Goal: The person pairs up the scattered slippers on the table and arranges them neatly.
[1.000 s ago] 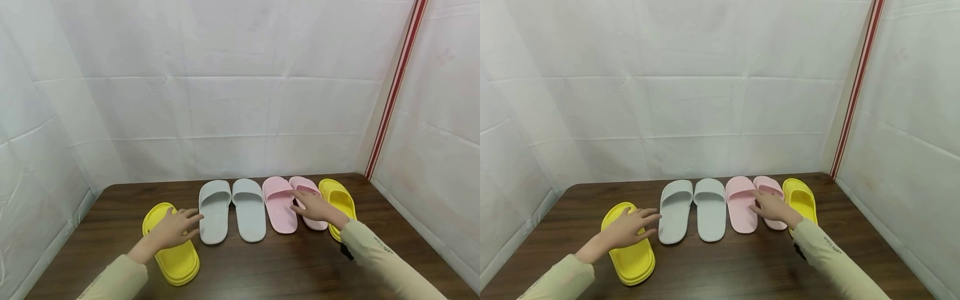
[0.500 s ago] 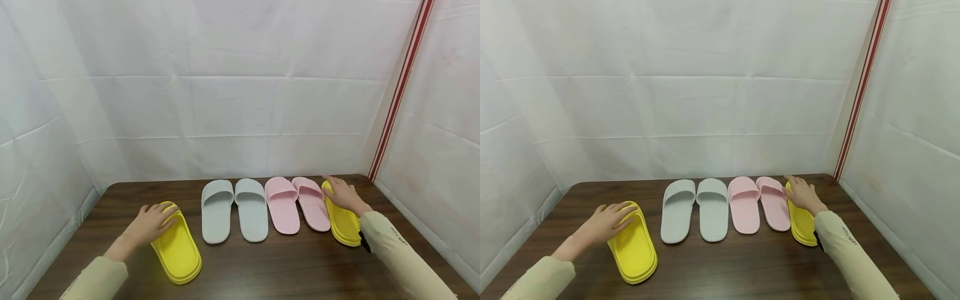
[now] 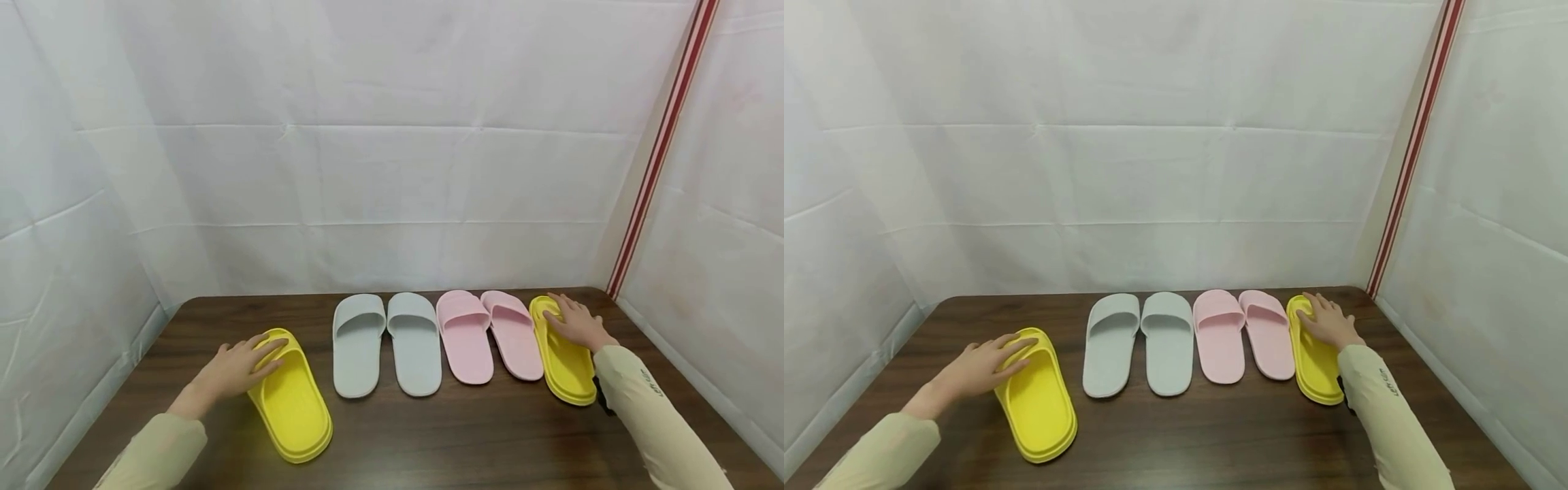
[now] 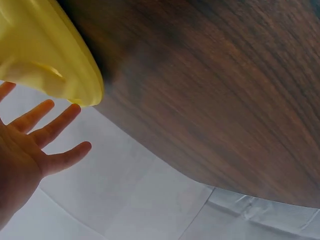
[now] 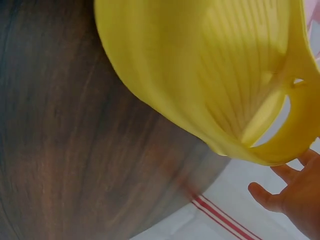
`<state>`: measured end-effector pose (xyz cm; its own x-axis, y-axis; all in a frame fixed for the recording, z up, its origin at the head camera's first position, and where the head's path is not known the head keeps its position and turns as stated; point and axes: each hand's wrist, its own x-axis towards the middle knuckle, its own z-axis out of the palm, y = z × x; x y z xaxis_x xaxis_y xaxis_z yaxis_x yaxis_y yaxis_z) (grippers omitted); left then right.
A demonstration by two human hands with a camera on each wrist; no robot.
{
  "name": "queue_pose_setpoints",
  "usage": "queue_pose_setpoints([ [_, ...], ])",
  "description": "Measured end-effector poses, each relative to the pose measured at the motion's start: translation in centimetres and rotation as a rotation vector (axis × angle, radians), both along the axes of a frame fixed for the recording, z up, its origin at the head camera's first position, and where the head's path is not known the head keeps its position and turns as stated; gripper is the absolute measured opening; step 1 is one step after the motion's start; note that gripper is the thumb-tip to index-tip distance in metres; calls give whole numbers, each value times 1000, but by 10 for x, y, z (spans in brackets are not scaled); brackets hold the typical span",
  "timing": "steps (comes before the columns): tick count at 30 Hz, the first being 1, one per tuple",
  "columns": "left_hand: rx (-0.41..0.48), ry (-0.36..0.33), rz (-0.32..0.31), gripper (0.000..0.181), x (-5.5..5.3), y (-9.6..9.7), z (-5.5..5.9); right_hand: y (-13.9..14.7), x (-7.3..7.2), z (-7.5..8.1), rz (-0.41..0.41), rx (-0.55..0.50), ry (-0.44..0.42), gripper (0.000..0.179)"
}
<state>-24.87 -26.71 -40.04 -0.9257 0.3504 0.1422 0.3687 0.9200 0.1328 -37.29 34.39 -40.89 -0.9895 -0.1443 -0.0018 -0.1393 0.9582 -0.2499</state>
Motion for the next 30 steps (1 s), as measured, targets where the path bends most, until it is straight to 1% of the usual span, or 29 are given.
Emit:
queue_pose_setpoints([
  [4,4,-22,-3,49,-2,-1,0,4,-1,-3,-17,-12,-33,72],
  [8,-13,-38,-6,49,-5,-3,0,10,-1,-5,-26,-34,-44,74],
  [11,-24,-51,-7,50,-7,-5,1,18,1,-5,-28,-48,-51,72],
  [16,-23,-96,17,50,-10,-11,5,30,7,-7,-15,-79,-64,65],
  [20,0,-122,14,49,-14,-15,6,37,12,-10,26,-126,-28,59],
  [23,13,-126,6,50,-17,-18,6,42,15,-13,55,-154,5,52],
  [27,26,-132,4,48,-20,-21,6,47,18,-13,76,-148,23,46],
  [30,35,-147,8,47,-21,-22,8,50,19,-9,90,-133,37,45],
])
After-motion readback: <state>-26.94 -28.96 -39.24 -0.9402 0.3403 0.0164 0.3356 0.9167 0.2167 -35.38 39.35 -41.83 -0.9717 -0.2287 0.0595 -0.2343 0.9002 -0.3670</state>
